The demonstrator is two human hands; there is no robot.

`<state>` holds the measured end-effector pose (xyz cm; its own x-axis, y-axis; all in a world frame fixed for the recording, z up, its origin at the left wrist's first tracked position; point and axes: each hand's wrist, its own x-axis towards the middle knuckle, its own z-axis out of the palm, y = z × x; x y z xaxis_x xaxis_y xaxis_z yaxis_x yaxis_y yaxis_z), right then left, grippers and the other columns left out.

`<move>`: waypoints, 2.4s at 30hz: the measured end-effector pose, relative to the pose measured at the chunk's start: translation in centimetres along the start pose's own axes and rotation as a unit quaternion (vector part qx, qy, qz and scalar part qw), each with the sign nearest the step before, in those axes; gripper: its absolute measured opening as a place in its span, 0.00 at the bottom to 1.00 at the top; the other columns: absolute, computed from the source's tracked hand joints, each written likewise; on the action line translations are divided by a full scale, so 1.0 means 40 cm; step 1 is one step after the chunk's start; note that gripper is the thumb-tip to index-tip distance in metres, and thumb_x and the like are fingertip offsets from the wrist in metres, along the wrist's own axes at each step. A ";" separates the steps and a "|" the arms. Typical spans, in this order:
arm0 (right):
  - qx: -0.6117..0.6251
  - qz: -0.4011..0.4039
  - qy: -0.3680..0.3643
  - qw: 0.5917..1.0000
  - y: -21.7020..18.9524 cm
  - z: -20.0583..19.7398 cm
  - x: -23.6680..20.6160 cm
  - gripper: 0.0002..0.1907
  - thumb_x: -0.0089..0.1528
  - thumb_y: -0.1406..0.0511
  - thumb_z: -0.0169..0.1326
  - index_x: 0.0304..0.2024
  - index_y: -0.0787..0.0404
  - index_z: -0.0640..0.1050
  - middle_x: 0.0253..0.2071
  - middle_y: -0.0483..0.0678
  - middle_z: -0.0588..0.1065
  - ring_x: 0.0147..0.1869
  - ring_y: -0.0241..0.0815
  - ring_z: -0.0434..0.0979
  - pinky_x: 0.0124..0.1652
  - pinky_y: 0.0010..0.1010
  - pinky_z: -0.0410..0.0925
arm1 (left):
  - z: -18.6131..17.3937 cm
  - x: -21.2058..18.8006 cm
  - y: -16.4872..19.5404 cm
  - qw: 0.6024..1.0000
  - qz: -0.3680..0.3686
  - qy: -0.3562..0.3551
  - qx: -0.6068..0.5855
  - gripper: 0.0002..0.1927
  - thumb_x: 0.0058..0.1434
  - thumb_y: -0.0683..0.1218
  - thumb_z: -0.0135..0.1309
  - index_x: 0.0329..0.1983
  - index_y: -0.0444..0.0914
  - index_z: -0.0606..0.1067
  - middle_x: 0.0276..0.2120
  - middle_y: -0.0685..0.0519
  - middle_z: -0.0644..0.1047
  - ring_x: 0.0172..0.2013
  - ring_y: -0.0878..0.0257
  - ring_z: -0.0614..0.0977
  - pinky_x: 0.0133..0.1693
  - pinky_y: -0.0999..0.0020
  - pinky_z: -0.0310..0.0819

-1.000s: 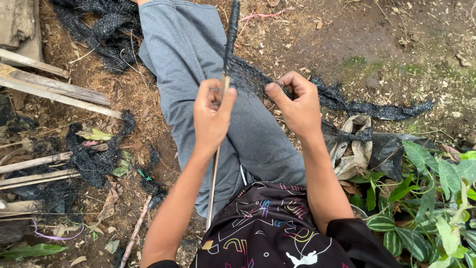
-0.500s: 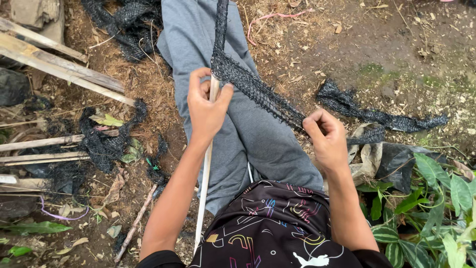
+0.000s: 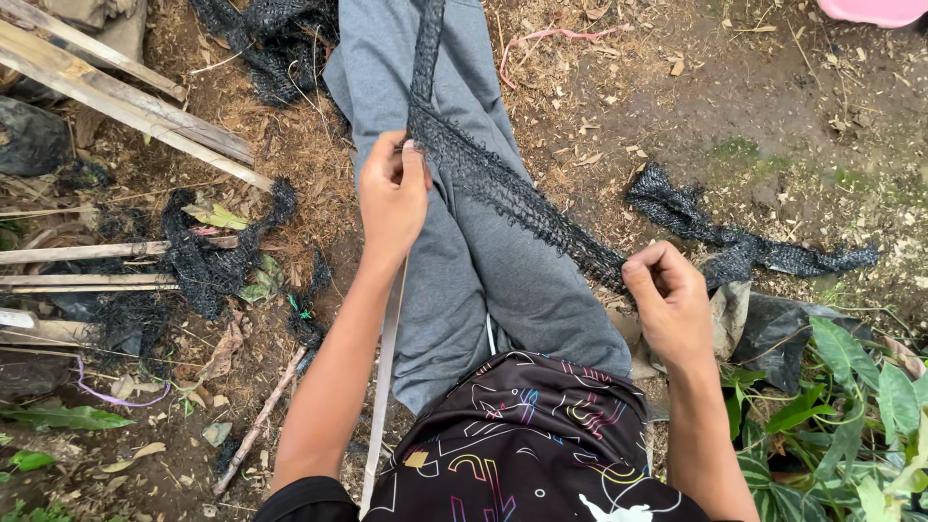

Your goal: The person sits cross-legged on the ground and uses a thin stick to weave and tighten a black net. They repeatedly pull and adjust the net strands, then use a knife to cut a section of the net.

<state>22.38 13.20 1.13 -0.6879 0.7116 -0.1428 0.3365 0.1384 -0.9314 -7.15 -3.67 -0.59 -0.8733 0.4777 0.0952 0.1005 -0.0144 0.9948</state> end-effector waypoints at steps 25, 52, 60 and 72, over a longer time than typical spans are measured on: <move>0.101 -0.159 -0.307 0.933 -0.212 0.304 0.434 0.11 0.67 0.65 0.60 0.47 0.65 0.76 0.41 0.42 0.72 0.45 0.32 0.70 0.46 0.26 0.66 | 0.052 -0.037 -0.001 0.997 0.061 -0.016 0.055 0.19 0.75 0.39 0.48 0.68 0.33 0.70 0.66 0.48 0.75 0.66 0.61 0.75 0.67 0.67 0.66; 0.251 -0.045 -0.175 0.951 -0.239 0.393 0.360 0.11 0.70 0.67 0.54 0.49 0.69 0.79 0.39 0.44 0.79 0.40 0.29 0.76 0.41 0.23 0.71 | -0.007 -0.003 -0.035 0.889 -0.254 -0.206 -0.321 0.19 0.69 0.42 0.42 0.62 0.44 0.56 0.25 0.57 0.68 0.22 0.70 0.69 0.23 0.73 0.63; 0.111 -0.137 -0.108 0.978 -0.223 0.413 0.337 0.11 0.70 0.63 0.56 0.40 0.67 0.78 0.34 0.39 0.75 0.39 0.27 0.69 0.40 0.23 0.67 | 0.002 -0.120 -0.055 0.987 -0.030 0.016 0.156 0.17 0.75 0.51 0.50 0.31 0.36 0.72 0.20 0.59 0.67 0.25 0.74 0.65 0.26 0.75 0.58; 0.046 -0.078 -0.176 0.980 -0.139 0.325 0.322 0.17 0.71 0.59 0.55 0.30 0.61 0.71 0.26 0.35 0.65 0.32 0.27 0.59 0.32 0.25 0.58 | 0.017 -0.093 -0.069 0.993 0.000 0.074 0.088 0.07 0.63 0.42 0.61 0.39 0.33 0.76 0.24 0.60 0.76 0.26 0.74 0.73 0.28 0.72 0.67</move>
<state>3.28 12.63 0.10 -0.9110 0.4027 -0.0884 0.1618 0.1520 -0.9750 -3.86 -4.80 -3.73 -0.9328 0.3427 0.1118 0.1702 0.1451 0.9747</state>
